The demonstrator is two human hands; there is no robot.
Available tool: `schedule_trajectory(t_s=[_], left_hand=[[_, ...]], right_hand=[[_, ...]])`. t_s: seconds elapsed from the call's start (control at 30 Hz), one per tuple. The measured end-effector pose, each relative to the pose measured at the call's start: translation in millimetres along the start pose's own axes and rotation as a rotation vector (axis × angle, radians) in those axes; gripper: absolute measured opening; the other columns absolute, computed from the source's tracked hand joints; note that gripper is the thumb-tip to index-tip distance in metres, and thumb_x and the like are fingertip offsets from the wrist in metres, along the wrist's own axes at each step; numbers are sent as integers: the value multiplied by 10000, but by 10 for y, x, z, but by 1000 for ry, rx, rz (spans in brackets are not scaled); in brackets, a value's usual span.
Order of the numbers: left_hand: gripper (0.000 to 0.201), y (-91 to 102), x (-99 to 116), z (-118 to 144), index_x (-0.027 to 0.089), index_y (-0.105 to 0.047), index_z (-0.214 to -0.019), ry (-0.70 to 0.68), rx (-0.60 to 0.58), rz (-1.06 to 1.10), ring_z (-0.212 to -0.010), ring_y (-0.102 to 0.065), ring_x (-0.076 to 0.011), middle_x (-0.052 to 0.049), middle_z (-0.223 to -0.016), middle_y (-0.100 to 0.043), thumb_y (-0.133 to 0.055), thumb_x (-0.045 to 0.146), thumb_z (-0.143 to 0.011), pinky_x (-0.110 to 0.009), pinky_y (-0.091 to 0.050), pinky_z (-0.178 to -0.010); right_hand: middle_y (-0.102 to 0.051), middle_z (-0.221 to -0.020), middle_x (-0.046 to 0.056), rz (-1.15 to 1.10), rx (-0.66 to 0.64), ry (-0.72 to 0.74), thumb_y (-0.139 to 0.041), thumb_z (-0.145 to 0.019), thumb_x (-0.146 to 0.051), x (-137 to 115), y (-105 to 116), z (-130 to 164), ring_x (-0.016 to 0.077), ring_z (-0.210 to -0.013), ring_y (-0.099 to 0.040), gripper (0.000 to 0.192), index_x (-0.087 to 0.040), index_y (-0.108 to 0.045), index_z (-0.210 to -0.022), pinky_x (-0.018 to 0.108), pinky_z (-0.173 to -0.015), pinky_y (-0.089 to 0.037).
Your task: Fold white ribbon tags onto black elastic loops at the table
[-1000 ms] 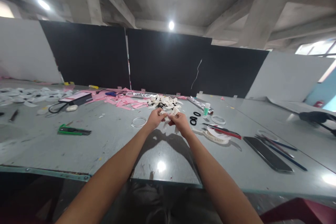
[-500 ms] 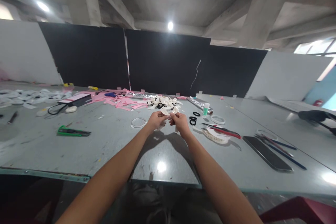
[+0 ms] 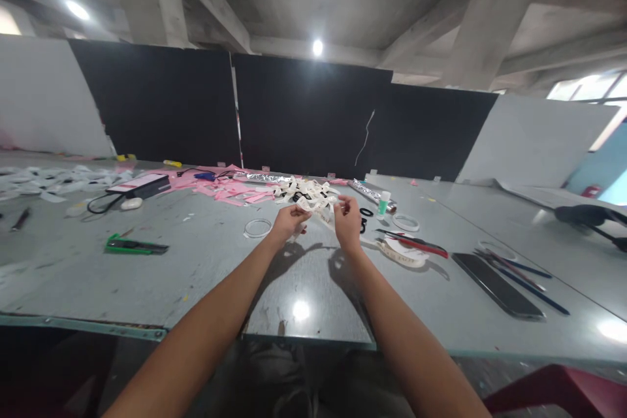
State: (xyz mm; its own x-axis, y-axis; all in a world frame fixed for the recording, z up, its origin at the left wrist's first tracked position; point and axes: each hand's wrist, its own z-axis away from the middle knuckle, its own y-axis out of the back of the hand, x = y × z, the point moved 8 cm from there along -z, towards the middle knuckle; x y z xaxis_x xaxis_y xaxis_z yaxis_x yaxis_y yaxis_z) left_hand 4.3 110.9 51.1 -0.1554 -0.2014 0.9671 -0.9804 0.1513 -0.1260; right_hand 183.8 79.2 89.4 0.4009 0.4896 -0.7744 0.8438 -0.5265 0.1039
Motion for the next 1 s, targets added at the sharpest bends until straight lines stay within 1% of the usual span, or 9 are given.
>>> schedule_trajectory(t_s=[0.1, 0.2, 0.3, 0.37, 0.47, 0.53, 0.7, 0.87, 1.0], left_hand=[[415, -19, 37, 34, 141, -565, -740, 5, -3, -5, -492, -509, -88, 16, -653, -578, -795, 419, -535, -265, -479, -487], [339, -84, 80, 58, 132, -629, -824, 17, -59, 11, -580, -567, -115, -36, -757, -641, -660, 432, -669, -255, -471, -545], [292, -122, 143, 47, 134, -664, -870, -49, -113, -77, -630, -581, -131, -66, -829, -666, -537, 357, -729, -251, -453, -572], [246, -38, 236, 25, 148, -662, -880, -176, -28, -231, -626, -560, -128, -54, -814, -661, -538, 268, -705, -247, -440, -591], [249, 196, 410, 40, 179, -632, -923, -368, 245, -406, -681, -541, -123, -40, -888, -639, -586, 219, -681, -243, -438, -669], [318, 278, 409, 23, 191, -603, -981, -351, 300, -393, -684, -536, -116, -36, -928, -619, -640, 265, -675, -240, -437, -672], [360, 140, 120, -70, 166, -596, -982, -78, 23, -333, -527, -497, -115, 11, -657, -586, -664, 343, -677, -229, -397, -547], [177, 233, -97, -47, 174, -642, -767, 10, -16, -626, -490, -492, -134, 19, -556, -563, -665, 277, -626, -242, -375, -548], [370, 320, -99, -12, 224, -665, -862, 13, -11, -920, -620, -577, -196, -9, -623, -623, -760, 340, -524, -273, -399, -652]], right_hand=[[-662, -924, 64, 34, -244, 155, -513, -792, -323, -199, -205, 87, 169, -808, -582, 233, -184, -653, -916, 293, -796, -449], [-678, -862, 49, 7, -408, 62, -590, -745, -404, -117, -414, 173, 173, -757, -596, 273, -180, -658, -885, 284, -718, -467], [-678, -778, 39, -127, -391, -113, -607, -710, -424, 79, -469, 168, 170, -711, -605, 305, -160, -658, -853, 285, -674, -486], [-673, -737, 36, -271, -365, -262, -614, -688, -402, 223, -471, 156, 163, -667, -612, 314, -145, -658, -864, 283, -639, -502], [-661, -711, 22, -444, -400, -453, -644, -638, -327, 345, -501, 184, 150, -609, -626, 355, -146, -644, -943, 273, -588, -518], [-659, -716, 13, -510, -469, -526, -644, -617, -271, 341, -534, 229, 144, -601, -639, 362, -161, -631, -963, 263, -577, -526], [-680, -716, 14, -572, -629, -592, -636, -564, -162, 249, -561, 350, 149, -608, -653, 308, -175, -617, -872, 279, -618, -549], [-644, -545, -3, -277, -709, -643, -646, -536, -123, 438, -479, 380, 193, -493, -624, 407, -177, -620, -939, 296, -478, -501], [-513, -382, -64, 220, -704, -449, -730, -461, -85, 636, -388, 281, 124, -364, -496, 299, -184, -666, -735, 248, -448, -410]])
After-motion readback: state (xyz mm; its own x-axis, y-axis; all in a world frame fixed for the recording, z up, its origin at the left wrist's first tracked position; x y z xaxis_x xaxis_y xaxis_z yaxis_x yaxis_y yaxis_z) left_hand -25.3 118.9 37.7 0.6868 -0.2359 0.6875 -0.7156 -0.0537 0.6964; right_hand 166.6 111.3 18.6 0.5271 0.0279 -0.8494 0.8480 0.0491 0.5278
